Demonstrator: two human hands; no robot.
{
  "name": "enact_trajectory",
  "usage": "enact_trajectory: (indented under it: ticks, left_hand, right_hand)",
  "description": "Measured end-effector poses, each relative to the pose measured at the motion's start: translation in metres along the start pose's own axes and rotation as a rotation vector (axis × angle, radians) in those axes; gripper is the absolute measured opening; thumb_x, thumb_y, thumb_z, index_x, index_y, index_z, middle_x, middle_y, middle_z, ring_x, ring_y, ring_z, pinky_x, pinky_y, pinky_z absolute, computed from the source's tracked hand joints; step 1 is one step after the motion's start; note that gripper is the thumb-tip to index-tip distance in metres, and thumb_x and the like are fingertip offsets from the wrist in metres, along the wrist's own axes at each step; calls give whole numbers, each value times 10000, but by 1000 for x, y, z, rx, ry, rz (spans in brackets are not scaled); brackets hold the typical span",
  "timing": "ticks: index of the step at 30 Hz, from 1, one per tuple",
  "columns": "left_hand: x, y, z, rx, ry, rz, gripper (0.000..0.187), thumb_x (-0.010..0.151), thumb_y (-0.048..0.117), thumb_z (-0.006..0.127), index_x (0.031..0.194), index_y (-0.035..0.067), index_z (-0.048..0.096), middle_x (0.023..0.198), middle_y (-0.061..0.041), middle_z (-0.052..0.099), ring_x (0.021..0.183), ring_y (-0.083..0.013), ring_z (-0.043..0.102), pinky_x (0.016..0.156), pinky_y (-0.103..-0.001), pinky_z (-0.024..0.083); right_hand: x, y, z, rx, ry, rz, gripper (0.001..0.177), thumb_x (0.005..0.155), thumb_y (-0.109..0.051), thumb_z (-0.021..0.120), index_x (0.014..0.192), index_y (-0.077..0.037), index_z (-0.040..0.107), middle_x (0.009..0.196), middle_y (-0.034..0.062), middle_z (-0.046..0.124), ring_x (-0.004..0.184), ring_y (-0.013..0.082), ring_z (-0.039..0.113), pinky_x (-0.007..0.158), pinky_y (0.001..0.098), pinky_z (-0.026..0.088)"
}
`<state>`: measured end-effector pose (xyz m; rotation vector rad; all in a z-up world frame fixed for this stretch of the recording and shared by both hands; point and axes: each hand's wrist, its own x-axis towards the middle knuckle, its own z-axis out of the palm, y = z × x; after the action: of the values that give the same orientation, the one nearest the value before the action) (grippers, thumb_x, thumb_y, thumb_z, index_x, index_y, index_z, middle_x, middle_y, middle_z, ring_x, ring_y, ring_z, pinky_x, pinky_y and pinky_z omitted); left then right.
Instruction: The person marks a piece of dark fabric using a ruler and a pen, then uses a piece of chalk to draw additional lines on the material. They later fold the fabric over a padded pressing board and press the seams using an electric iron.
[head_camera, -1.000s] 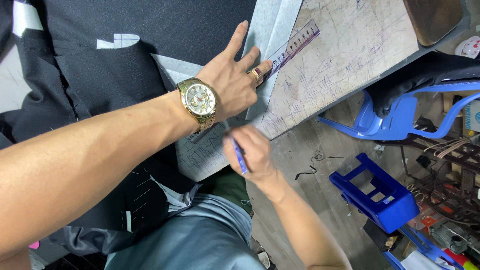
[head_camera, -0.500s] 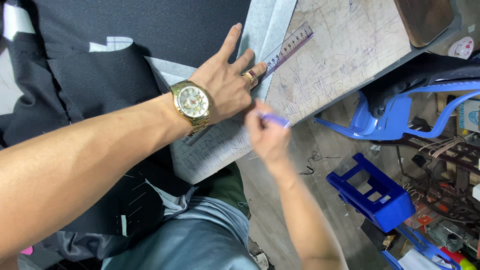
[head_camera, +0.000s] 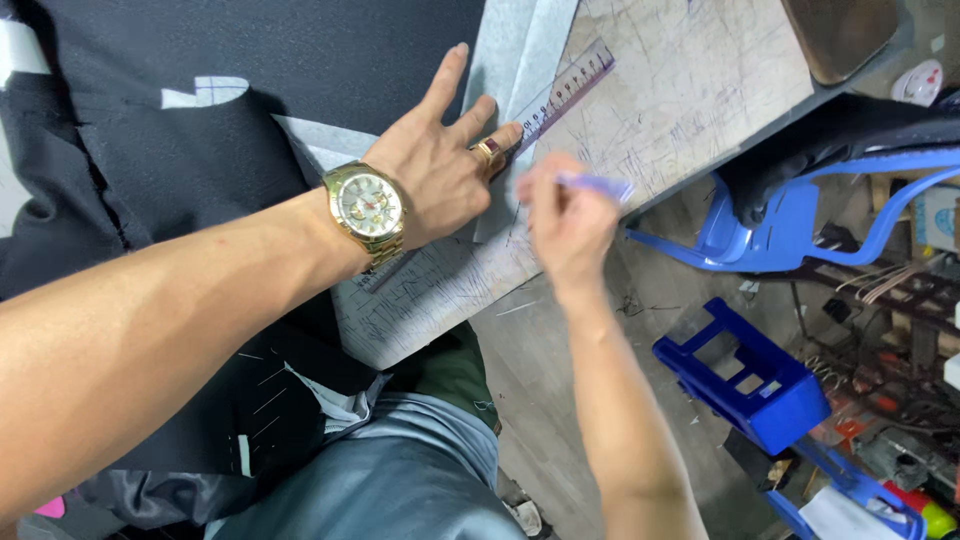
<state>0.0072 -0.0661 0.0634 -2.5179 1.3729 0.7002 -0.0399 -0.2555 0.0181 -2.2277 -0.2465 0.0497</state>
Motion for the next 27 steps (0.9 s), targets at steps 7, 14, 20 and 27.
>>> enact_trajectory:
  ticks: [7, 14, 20, 27]
  left_hand:
    - [4, 2, 15, 63, 154, -34, 429, 951, 355, 489, 1343, 270, 643, 1653, -58, 434, 1490, -427, 378, 1146, -807, 78]
    - [3, 0, 7, 42, 95, -24, 417, 921, 344, 558, 1318, 266, 658, 1678, -67, 387, 1507, -438, 379, 1134, -823, 79]
    - [5, 1, 13, 45, 127, -17, 473, 947, 335, 491, 1389, 205, 601, 1664, -77, 391, 1496, -430, 368, 1132, -823, 79]
    - [5, 1, 2, 26, 4, -22, 594, 892, 374, 605, 1462, 241, 502, 1722, -71, 237, 1555, -402, 263, 1136, -829, 45]
  right_hand:
    - [0, -4, -6, -38, 145, -214, 165, 1038, -32, 550, 938, 30, 666, 841, 140, 716, 671, 198, 661, 571, 284, 530]
    - [-54, -40, 26, 117, -141, -436, 110, 977, -27, 608, 925, 66, 639, 861, 194, 698, 684, 303, 657, 668, 396, 573]
    - [25, 17, -26, 14, 39, 127, 305, 921, -65, 443, 742, -80, 689, 674, 20, 715, 627, 166, 712, 658, 303, 546]
    - [73, 49, -70, -391, 193, 262, 287, 1065, -301, 693, 1014, -80, 516, 642, -9, 558, 596, 184, 518, 617, 407, 421]
